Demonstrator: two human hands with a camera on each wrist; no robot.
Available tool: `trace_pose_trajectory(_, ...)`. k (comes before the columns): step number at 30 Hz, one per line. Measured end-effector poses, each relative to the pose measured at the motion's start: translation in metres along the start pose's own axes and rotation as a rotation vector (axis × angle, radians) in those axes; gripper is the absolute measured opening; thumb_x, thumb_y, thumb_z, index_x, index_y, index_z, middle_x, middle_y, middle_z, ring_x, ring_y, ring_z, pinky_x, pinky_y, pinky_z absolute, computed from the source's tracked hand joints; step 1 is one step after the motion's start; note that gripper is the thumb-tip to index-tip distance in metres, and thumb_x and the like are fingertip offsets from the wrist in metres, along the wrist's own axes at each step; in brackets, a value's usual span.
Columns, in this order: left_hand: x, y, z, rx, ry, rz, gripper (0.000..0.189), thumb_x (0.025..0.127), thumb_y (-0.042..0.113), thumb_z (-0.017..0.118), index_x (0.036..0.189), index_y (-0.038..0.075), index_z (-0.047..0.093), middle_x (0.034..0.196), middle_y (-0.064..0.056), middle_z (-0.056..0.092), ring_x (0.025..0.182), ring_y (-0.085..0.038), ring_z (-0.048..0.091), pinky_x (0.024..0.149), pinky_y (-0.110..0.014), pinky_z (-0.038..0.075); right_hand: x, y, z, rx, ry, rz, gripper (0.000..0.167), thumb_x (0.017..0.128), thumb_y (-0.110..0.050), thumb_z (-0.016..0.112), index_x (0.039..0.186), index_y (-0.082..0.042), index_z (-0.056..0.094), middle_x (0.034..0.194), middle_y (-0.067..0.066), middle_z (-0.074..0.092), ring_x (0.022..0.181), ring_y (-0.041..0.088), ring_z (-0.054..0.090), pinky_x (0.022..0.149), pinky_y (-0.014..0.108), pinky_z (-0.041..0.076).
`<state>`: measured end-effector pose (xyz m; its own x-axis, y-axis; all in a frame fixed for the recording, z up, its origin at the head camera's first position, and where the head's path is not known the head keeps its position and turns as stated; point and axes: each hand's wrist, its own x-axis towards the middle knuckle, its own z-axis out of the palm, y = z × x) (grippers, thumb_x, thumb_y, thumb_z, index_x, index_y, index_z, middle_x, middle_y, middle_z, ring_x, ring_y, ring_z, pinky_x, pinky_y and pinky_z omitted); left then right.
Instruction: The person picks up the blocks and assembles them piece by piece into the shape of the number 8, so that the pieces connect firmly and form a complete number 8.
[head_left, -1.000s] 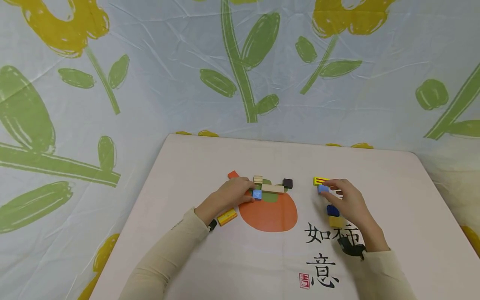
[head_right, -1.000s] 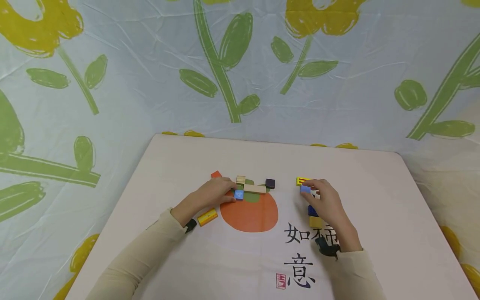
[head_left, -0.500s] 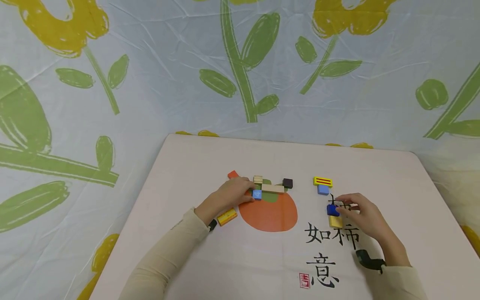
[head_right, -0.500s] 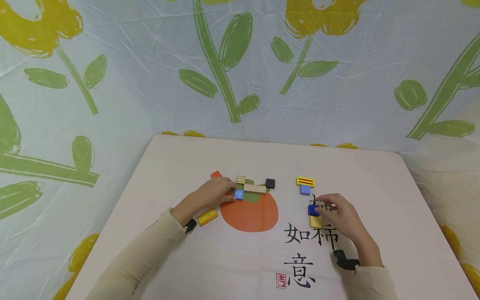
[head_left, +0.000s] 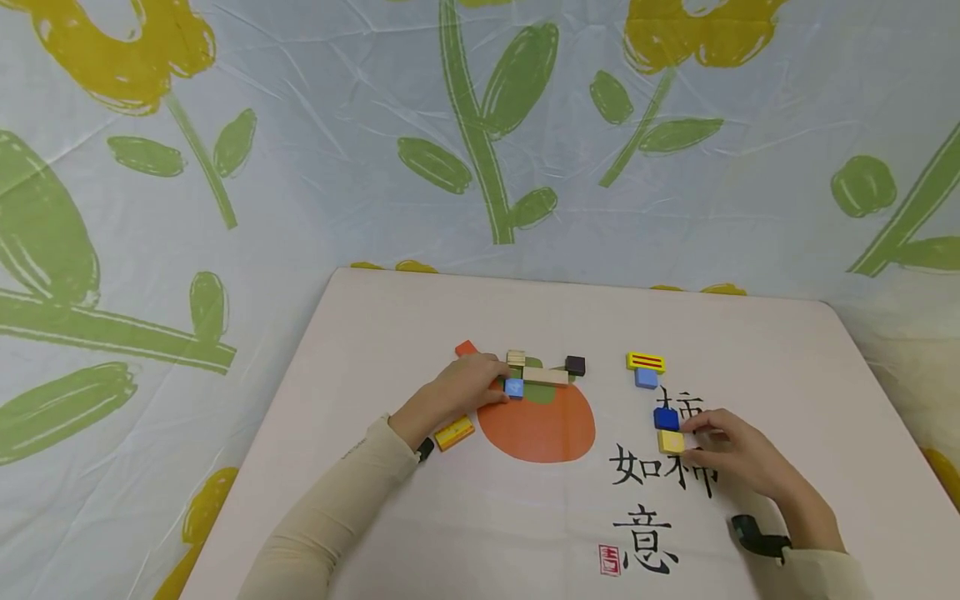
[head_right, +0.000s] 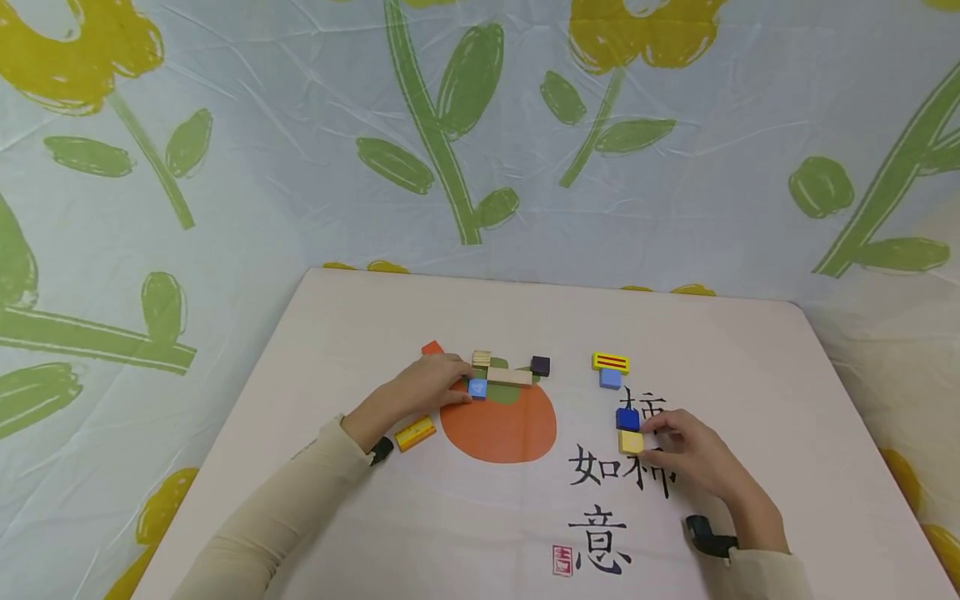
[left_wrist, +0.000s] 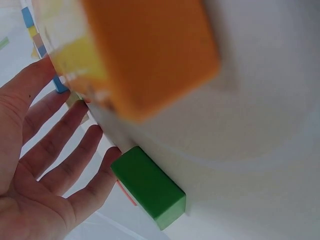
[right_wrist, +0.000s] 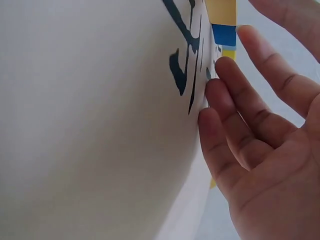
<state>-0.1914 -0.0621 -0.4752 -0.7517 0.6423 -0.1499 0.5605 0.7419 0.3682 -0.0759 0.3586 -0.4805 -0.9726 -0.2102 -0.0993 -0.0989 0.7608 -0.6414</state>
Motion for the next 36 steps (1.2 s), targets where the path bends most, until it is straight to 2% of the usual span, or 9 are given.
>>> trace_pose_trajectory(4, 0.0, 0.0, 0.0, -0.001, -0.003, 0.0, 0.041, 0.092, 0.036, 0.074, 0.125, 0.012, 0.069, 0.117, -0.002, 0.065, 0.096, -0.014, 0.057, 0.086, -0.027, 0.05, 0.001, 0.003, 0.003, -0.002, -0.006, 0.003, 0.038, 0.08, -0.026, 0.086, 0.108, -0.009, 0.068, 0.118, 0.015, 0.061, 0.114, 0.043, 0.056, 0.093, 0.059, 0.045)
trace_pose_trajectory(10, 0.0, -0.001, 0.002, 0.001, -0.005, -0.005, 0.042, 0.092, 0.037, 0.074, 0.126, 0.012, 0.069, 0.117, -0.002, 0.065, 0.096, -0.013, 0.057, 0.087, -0.027, 0.05, 0.003, 0.003, 0.006, -0.031, -0.003, 0.0, 0.037, 0.078, -0.026, 0.088, 0.106, -0.011, 0.068, 0.117, 0.016, 0.06, 0.111, 0.042, 0.056, 0.091, 0.063, 0.043)
trace_pose_trajectory(16, 0.001, -0.003, 0.003, -0.001, -0.004, -0.001, 0.042, 0.092, 0.037, 0.074, 0.125, 0.012, 0.069, 0.117, -0.001, 0.065, 0.096, -0.013, 0.057, 0.086, -0.026, 0.05, 0.002, 0.003, 0.007, -0.046, 0.009, -0.017, 0.035, 0.078, -0.026, 0.088, 0.104, -0.013, 0.068, 0.114, 0.012, 0.062, 0.108, 0.037, 0.056, 0.09, 0.061, 0.045)
trace_pose_trajectory(22, 0.001, -0.003, 0.003, -0.001, 0.0, 0.002, 0.042, 0.092, 0.037, 0.074, 0.126, 0.013, 0.069, 0.118, -0.002, 0.065, 0.098, -0.014, 0.058, 0.087, -0.027, 0.05, 0.001, -0.001, 0.007, -0.066, 0.062, -0.072, 0.033, 0.078, -0.025, 0.088, 0.104, -0.015, 0.069, 0.109, 0.003, 0.063, 0.102, 0.03, 0.059, 0.085, 0.051, 0.051)
trace_pose_trajectory(29, 0.0, -0.002, 0.003, 0.003, 0.004, -0.003, 0.041, 0.092, 0.037, 0.074, 0.126, 0.013, 0.069, 0.117, -0.001, 0.065, 0.099, -0.014, 0.057, 0.089, -0.028, 0.05, 0.008, -0.017, 0.014, -0.066, 0.126, -0.129, 0.028, 0.082, -0.028, 0.086, 0.104, -0.021, 0.07, 0.109, -0.003, 0.066, 0.099, 0.025, 0.061, 0.083, 0.045, 0.052)
trace_pose_trajectory(32, -0.001, -0.002, 0.003, 0.003, 0.004, -0.005, 0.041, 0.092, 0.037, 0.073, 0.126, 0.014, 0.069, 0.119, -0.001, 0.065, 0.101, -0.014, 0.058, 0.09, -0.029, 0.049, 0.016, -0.026, 0.017, -0.033, 0.135, -0.152, 0.029, 0.082, -0.026, 0.086, 0.105, -0.018, 0.071, 0.107, -0.002, 0.067, 0.098, 0.026, 0.062, 0.084, 0.046, 0.052)
trace_pose_trajectory(36, 0.0, -0.001, 0.003, -0.002, -0.002, -0.006, 0.041, 0.092, 0.036, 0.073, 0.126, 0.014, 0.069, 0.12, -0.001, 0.064, 0.102, -0.015, 0.058, 0.091, -0.029, 0.049, 0.026, -0.036, 0.024, 0.012, 0.104, -0.124, 0.033, 0.082, -0.027, 0.085, 0.108, -0.013, 0.069, 0.109, 0.002, 0.067, 0.101, 0.029, 0.063, 0.087, 0.051, 0.052)
